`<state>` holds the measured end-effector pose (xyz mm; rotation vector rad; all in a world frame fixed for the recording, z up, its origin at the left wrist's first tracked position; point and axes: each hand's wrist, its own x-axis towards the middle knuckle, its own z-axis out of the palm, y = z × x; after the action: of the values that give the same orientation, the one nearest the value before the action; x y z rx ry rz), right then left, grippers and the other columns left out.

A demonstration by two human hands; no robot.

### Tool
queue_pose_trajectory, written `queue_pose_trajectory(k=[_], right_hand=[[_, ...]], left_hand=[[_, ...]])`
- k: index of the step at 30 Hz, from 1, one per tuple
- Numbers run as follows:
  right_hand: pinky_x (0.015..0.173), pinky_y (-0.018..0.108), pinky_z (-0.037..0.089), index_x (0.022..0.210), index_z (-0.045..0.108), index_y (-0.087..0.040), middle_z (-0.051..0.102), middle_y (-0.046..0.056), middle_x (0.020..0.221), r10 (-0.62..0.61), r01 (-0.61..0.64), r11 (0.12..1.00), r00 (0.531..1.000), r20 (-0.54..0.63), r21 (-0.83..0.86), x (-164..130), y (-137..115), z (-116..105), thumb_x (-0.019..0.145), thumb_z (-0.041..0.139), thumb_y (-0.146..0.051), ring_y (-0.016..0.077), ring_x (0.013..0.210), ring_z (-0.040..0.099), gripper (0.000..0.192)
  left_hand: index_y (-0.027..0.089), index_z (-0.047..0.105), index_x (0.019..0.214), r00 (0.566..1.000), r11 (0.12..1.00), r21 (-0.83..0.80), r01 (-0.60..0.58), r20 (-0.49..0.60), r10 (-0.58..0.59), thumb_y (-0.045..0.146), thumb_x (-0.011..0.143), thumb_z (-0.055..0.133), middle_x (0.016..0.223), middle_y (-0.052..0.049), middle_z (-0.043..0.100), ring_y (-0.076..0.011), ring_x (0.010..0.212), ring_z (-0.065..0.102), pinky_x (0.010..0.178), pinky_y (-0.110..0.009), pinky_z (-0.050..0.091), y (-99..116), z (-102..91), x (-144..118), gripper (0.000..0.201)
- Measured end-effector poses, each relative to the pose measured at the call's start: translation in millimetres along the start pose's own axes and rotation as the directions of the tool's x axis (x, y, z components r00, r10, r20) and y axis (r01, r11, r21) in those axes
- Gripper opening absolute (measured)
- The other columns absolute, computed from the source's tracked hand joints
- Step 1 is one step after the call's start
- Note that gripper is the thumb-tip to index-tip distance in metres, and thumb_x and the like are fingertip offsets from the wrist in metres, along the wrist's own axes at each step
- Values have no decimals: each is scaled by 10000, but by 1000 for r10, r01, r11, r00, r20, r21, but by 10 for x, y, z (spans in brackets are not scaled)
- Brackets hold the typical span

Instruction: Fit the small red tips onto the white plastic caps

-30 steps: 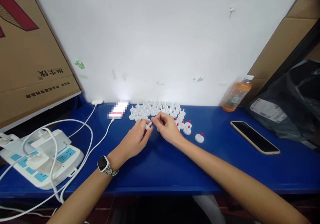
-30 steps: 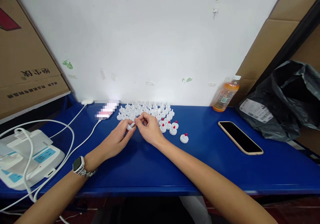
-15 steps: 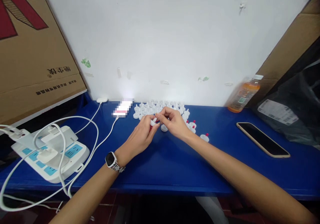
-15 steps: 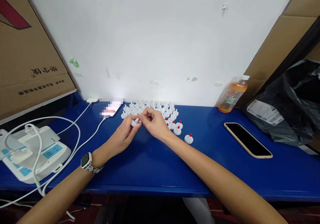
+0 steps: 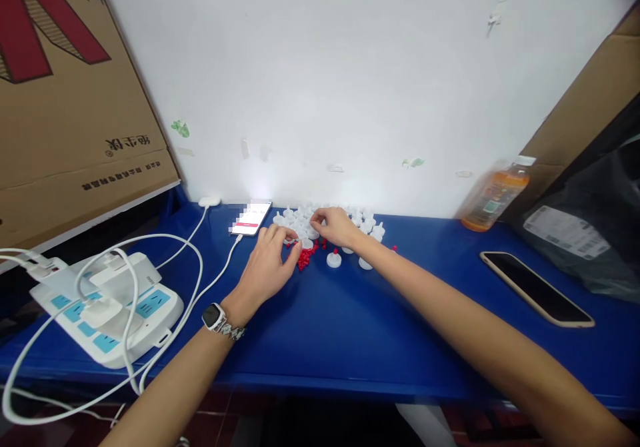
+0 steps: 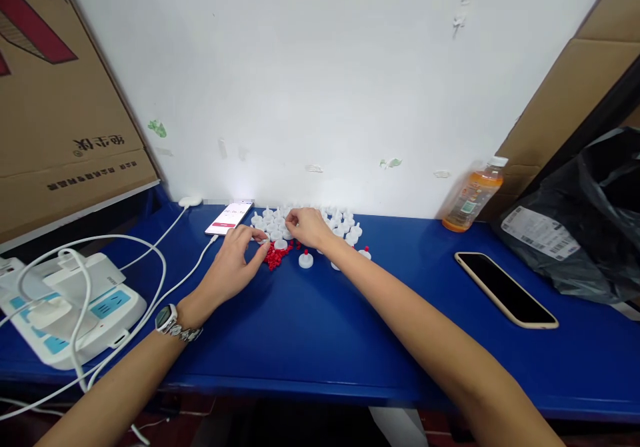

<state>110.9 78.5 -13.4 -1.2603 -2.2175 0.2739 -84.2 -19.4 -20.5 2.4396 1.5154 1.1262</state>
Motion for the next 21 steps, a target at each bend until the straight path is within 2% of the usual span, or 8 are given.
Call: queue_pose_trajectory(k=[7, 10, 13, 16, 19, 21], right_hand=[[776, 290, 399, 1008, 711, -191, 738, 16, 869, -24, 25, 1000, 1000, -19, 15, -74, -71, -46, 862, 622, -295, 159, 768, 613, 201], [875, 342, 363, 930, 726, -202, 714, 15, 844, -103, 103, 994, 994, 25, -17, -138, -163, -64, 846, 659, -343, 185, 862, 613, 177], [894, 353, 351, 817, 726, -190, 700, 6, 783, -121, 120, 993, 989, 88, 14, -166, -221, -84, 834, 657, -255, 174, 840, 606, 96], [784, 298, 392, 828, 720, -173, 699, 1, 773, -58, 46, 974, 997, 47, 220, -180, -228, -117, 842, 635, -237, 135, 729, 569, 108], [663, 265, 404, 859, 720, -156, 680, 6, 754, -7, -12, 874, 999, 36, 487, -235, -216, -169, 827, 679, -364, 129, 677, 533, 214], [639, 262, 415, 868, 720, -151, 676, 12, 759, -10, -29, 797, 998, 61, 603, -309, -211, -215, 808, 700, -437, 132, 676, 540, 293]], left_hand=[[223, 572, 1009, 1000, 1000, 19, 10, 8, -10, 342, 986, 457, 1034, -63, 592, -261, 1050, 530, 962, -435, 447, -6, 2, -1, 167], [220, 576, 1008, 1000, 1000, 17, 10, 12, -10, 342, 990, 449, 1032, -64, 591, -262, 1052, 529, 963, -436, 448, -2, 2, -3, 176], [213, 585, 1037, 1000, 1000, 26, 14, 24, -15, 356, 984, 467, 1047, -70, 591, -265, 1064, 526, 968, -439, 447, -7, 9, -8, 192], [217, 579, 1176, 1000, 1000, 28, 11, 2, -11, 381, 974, 499, 1169, -87, 577, -278, 1133, 508, 999, -449, 437, -1, 16, -14, 272], [236, 518, 1320, 1000, 1000, 3, -21, -12, 21, 418, 977, 508, 1322, -86, 546, -286, 1227, 470, 1061, -454, 401, 47, 20, -20, 388], [241, 504, 1343, 998, 999, -24, -42, 35, 43, 433, 994, 480, 1315, -76, 576, -282, 1214, 483, 1052, -450, 406, 99, 25, -26, 399]])
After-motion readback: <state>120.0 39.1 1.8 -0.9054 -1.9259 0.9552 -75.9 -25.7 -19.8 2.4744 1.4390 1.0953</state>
